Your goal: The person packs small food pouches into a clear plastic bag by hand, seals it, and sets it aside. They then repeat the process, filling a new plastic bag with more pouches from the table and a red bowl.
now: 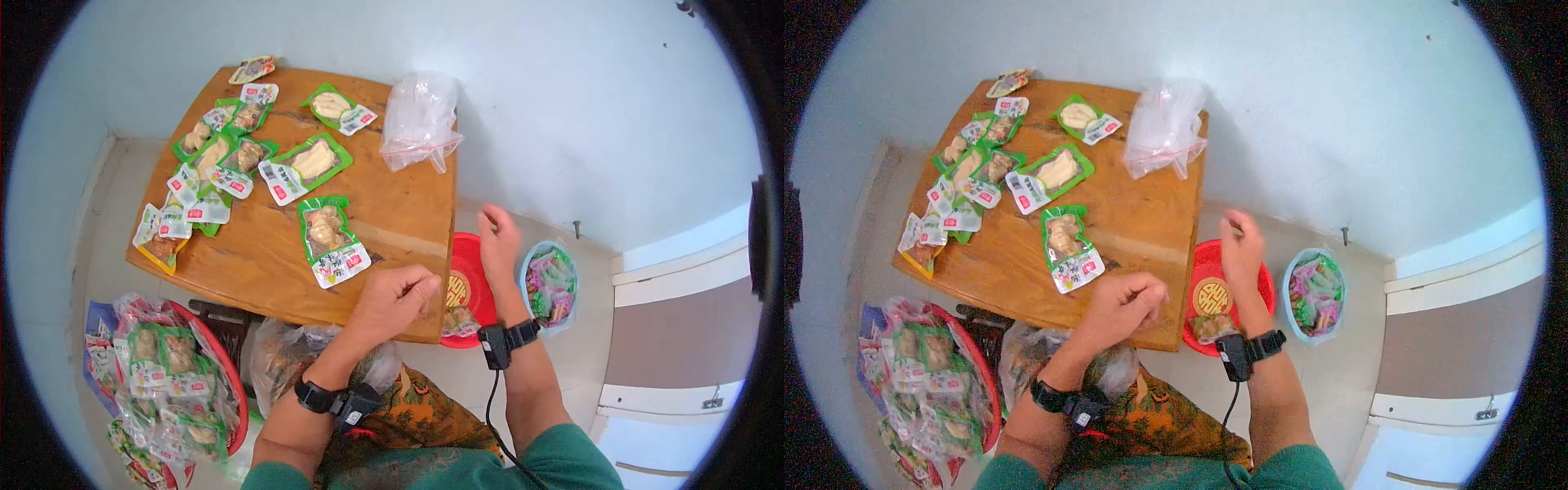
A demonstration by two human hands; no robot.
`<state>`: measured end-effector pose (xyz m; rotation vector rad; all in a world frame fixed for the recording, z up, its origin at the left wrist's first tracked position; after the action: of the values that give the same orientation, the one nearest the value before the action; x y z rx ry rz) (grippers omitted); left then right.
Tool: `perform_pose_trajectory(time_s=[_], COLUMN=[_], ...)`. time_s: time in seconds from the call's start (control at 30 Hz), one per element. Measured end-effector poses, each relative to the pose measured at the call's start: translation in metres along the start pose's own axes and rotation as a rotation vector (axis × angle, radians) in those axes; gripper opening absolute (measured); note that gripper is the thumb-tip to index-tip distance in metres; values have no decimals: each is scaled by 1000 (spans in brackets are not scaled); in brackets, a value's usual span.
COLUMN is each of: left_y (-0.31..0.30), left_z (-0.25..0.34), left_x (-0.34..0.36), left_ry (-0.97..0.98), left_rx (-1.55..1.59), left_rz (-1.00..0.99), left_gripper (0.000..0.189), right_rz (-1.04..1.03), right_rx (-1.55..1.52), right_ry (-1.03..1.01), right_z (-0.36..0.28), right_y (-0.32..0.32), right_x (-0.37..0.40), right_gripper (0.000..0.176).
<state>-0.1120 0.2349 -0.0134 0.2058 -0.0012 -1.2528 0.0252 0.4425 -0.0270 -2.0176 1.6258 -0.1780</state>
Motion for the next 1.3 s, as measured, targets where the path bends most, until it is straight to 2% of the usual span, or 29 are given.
perform_pose_trajectory(time_s=[0.03, 0.13, 0.23, 0.3, 0.33, 0.4, 0.5, 0.63, 0.7, 0.83, 0.9, 0.93, 0.97, 1.03, 1.07, 1.13, 1.27, 1.3], left_y=[-4, -15, -33, -40, -45, -60, -74, -92, -98, -105, -107, -106, -104, -99, -98, -96, -93, -91], left_z=[10, 43, 76, 93, 94, 92, 61, 43, 42, 29, 30, 15, 11, 26, 24, 12, 15, 11], left_x=[-1, -6, -23, -36, -41, -51, -55, -47, -43, -47, -48, -51, -53, -51, -53, -57, -58, -60], left_ry=[14, -7, 96, 202, 210, 299, 238, 291, 303, 272, 229, 177, 175, 384, 381, 284, 257, 209], left_rx=[-3, 93, -59, -179, -181, -360, -218, -435, -576, -419, -418, -297, -295, -459, -462, -309, -311, -228], left_rz=[-3, 37, 70, 48, 56, 165, 232, 328, 358, 440, 459, 427, 425, 452, 455, 427, 432, 409], left_gripper=[27, 28, 25, 24, 24, 24, 23, 20, 17, 10, 12, 20, 20, 25, 25, 30, 34, 33], right_rz=[-24, -61, -87, 68, 67, 63, 10, 42, 79, 37, -80, -131, -130, -157, -160, -191, -247, -250], right_rx=[32, 56, 110, 266, 262, 245, 271, 254, 15, -78, -103, -99, -96, -174, -177, -197, -95, -95], right_ry=[-87, -127, -236, -385, -396, -118, -44, -102, -208, -260, -254, -248, -246, -336, -334, -346, -398, -395], right_z=[-28, -63, -79, -87, -89, -71, -57, -64, -75, -90, -89, -87, -87, -94, -93, -105, -128, -128], right_y=[10, 44, 78, 92, 98, 103, 112, 119, 116, 108, 114, 115, 115, 116, 117, 115, 111, 112], right_x=[-7, -23, -34, -38, -41, -57, -73, -61, -47, -28, -28, -27, -25, -18, -14, 1, 26, 27], right_gripper=[24, 25, 30, 30, 30, 23, 16, 16, 22, 28, 31, 34, 34, 35, 35, 37, 41, 41])
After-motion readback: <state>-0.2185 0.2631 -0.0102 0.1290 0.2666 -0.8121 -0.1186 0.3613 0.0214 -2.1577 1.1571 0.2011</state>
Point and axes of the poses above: each hand's wrist, its own x-axis away from the middle knuckle, its own y-axis out of the palm, z = x × y, the point moved 8 cm from there along -x, towards the middle knuckle, and after that the axes turned 8 degrees about y, right-handed, at the moved point
